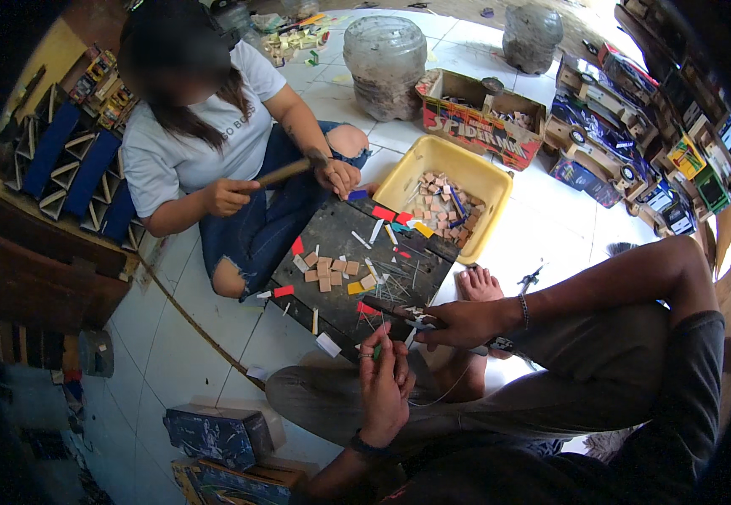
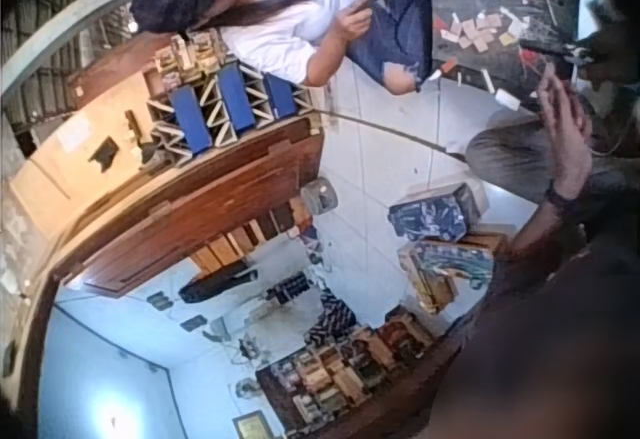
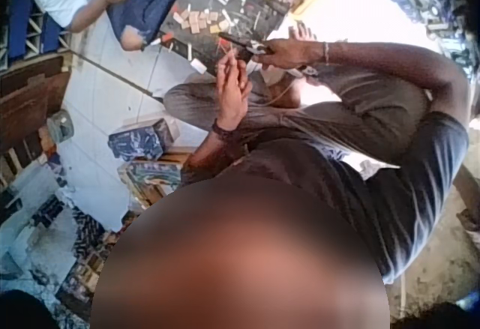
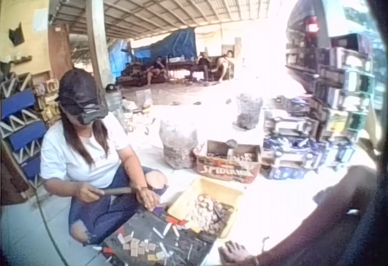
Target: The person uses pliers to cut and manipulate small wires or pins while seated on the floor. A coworker nearby uses a hammer to work on small wooden blocks. The camera wearer handles the wire components one at a time, adjusting and cutting them with the pliers.
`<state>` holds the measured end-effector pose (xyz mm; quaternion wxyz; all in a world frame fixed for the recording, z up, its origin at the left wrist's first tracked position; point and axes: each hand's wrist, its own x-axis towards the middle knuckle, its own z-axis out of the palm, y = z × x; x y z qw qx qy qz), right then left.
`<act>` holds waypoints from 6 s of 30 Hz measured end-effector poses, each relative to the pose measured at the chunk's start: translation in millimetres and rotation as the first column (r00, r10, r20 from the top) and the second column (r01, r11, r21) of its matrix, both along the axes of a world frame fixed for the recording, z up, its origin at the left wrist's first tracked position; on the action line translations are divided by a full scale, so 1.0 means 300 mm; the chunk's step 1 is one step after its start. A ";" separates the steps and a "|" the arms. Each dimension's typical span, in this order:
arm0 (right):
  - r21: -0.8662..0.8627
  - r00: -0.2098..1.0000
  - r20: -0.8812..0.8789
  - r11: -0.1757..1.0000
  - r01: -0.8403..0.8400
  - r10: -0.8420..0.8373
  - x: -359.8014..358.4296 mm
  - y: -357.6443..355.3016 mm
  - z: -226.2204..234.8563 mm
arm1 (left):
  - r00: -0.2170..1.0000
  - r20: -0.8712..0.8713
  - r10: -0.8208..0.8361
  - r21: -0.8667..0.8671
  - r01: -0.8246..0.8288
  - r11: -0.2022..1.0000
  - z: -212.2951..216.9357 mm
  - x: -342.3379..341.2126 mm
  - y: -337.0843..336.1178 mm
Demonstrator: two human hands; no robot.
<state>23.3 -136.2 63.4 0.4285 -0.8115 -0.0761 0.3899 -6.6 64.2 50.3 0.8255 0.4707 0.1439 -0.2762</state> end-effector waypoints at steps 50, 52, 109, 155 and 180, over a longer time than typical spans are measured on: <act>-0.164 0.985 -0.144 0.980 -0.116 0.092 0.021 -0.061 0.013 | 0.974 -0.129 0.184 -0.194 -0.207 0.959 -0.076 0.017 0.043; -0.192 0.980 -0.149 0.968 -0.163 0.135 0.005 -0.091 0.012 | 0.970 -0.082 0.228 -0.290 -0.242 0.926 -0.084 0.034 0.061; -0.608 0.977 0.215 0.783 0.134 -0.001 -0.093 -0.137 -0.332 | 0.067 0.892 -0.447 0.219 0.802 0.556 0.082 -0.122 -0.058; 0.027 0.983 0.178 0.999 -0.041 0.036 0.016 -0.132 -0.054 | 0.986 0.154 0.062 -0.198 -0.031 0.980 -0.050 0.119 0.061; -0.136 0.991 0.121 0.990 -0.043 0.060 0.010 -0.057 0.042 | 0.985 0.100 -0.142 -0.117 0.153 0.981 -0.135 0.094 0.054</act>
